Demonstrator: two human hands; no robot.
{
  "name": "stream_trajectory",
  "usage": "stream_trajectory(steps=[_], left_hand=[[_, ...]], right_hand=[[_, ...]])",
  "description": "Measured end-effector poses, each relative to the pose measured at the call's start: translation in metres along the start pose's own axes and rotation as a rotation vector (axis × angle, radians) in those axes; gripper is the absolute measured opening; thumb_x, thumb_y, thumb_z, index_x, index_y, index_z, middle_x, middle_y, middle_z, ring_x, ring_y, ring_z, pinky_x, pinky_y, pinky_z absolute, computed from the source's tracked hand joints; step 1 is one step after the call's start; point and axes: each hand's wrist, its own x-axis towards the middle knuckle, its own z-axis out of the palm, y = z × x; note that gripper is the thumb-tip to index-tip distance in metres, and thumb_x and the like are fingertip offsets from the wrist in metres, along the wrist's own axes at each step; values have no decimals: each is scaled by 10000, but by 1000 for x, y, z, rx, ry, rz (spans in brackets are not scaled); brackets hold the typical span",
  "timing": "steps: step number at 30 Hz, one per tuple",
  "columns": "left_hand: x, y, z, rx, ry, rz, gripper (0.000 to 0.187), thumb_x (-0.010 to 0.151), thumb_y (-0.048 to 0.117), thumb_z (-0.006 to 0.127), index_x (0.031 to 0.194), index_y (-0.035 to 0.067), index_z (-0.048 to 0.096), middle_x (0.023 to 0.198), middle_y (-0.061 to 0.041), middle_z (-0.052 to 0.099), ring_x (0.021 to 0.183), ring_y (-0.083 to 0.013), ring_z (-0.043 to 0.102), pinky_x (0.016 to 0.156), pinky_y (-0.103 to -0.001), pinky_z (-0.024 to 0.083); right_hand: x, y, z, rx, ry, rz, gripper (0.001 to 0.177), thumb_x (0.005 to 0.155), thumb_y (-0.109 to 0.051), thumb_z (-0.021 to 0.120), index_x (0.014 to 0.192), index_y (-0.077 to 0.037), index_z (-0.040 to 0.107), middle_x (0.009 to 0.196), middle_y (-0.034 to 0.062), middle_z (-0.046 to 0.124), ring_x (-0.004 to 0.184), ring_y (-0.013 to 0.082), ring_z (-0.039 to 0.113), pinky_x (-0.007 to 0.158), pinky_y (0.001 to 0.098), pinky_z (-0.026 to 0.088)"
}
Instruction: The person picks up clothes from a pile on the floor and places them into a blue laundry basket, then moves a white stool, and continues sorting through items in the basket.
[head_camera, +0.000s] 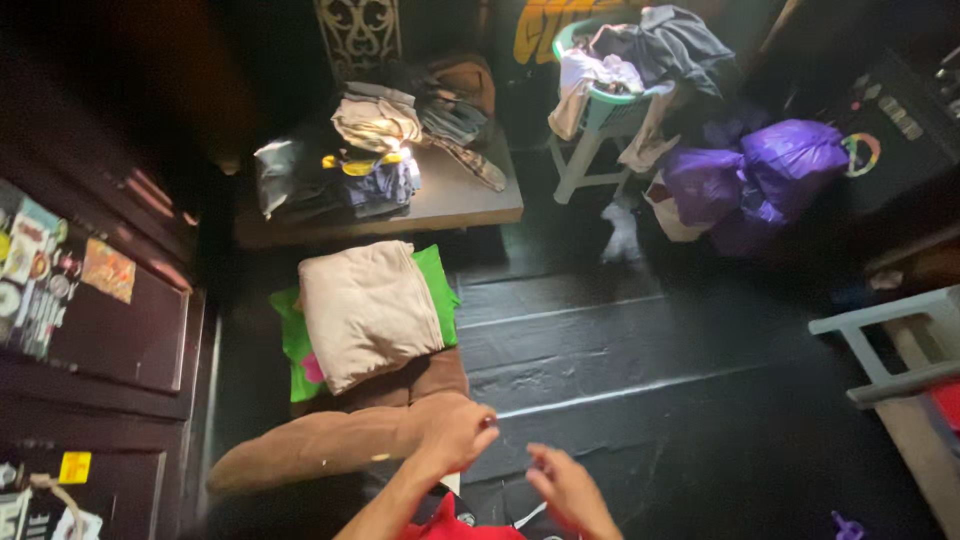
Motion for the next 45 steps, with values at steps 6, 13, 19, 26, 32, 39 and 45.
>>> stream_trajectory(steps=[6,13,19,26,32,39,45], left_hand=[[109,-4,-34,-172,139,-38,300,910,333,679,1127,131,725,1039,-96,746,929,-278,731,794,-407,573],[228,-15,20,-302,233,-329,272,858,322,700,1063,149,743,973,-53,760,875,-226,747,788,-375,577],[318,32,20,-349,277,-324,266,868,318,696,1069,148,732,971,-65,738,886,-241,729,783,-379,572],[323,-24,23,-482,676,-559,203,842,222,724,1005,103,749,905,-81,764,796,-227,751,740,-347,583],[328,-122,31,-676,987,-708,192,866,174,707,1036,85,722,913,-72,783,827,-200,767,740,-321,592],[363,-199,-103,-634,856,-1036,176,921,239,690,1055,144,754,960,-52,782,929,-237,721,798,-371,545],[403,-336,-186,-646,1322,-912,182,917,253,678,1041,130,728,961,-73,791,902,-239,773,787,-364,594]], right_hand=[[102,-68,-85,110,207,134,439,872,-259,709,1292,-137,681,1131,70,767,1034,209,735,890,329,558],[220,6,-154,152,10,165,428,867,-225,723,1286,-141,697,1131,95,787,1020,207,764,896,308,583],[326,55,-253,-74,-180,192,461,881,-278,723,1329,-182,667,1222,65,764,1081,182,761,925,301,587],[480,-50,-266,-279,-355,-99,483,904,-313,702,1354,-153,634,1258,78,737,1106,213,733,945,341,565],[572,-131,-203,-195,-494,-225,467,896,-282,683,1332,-123,638,1198,112,777,1060,237,788,926,338,598],[676,-176,-91,-408,-698,-374,432,853,-269,747,1258,-131,692,1197,110,751,1127,243,734,954,348,576],[784,-309,-1,-532,-658,-668,412,861,-338,720,1229,-154,705,1171,131,732,1067,350,703,911,419,551]])
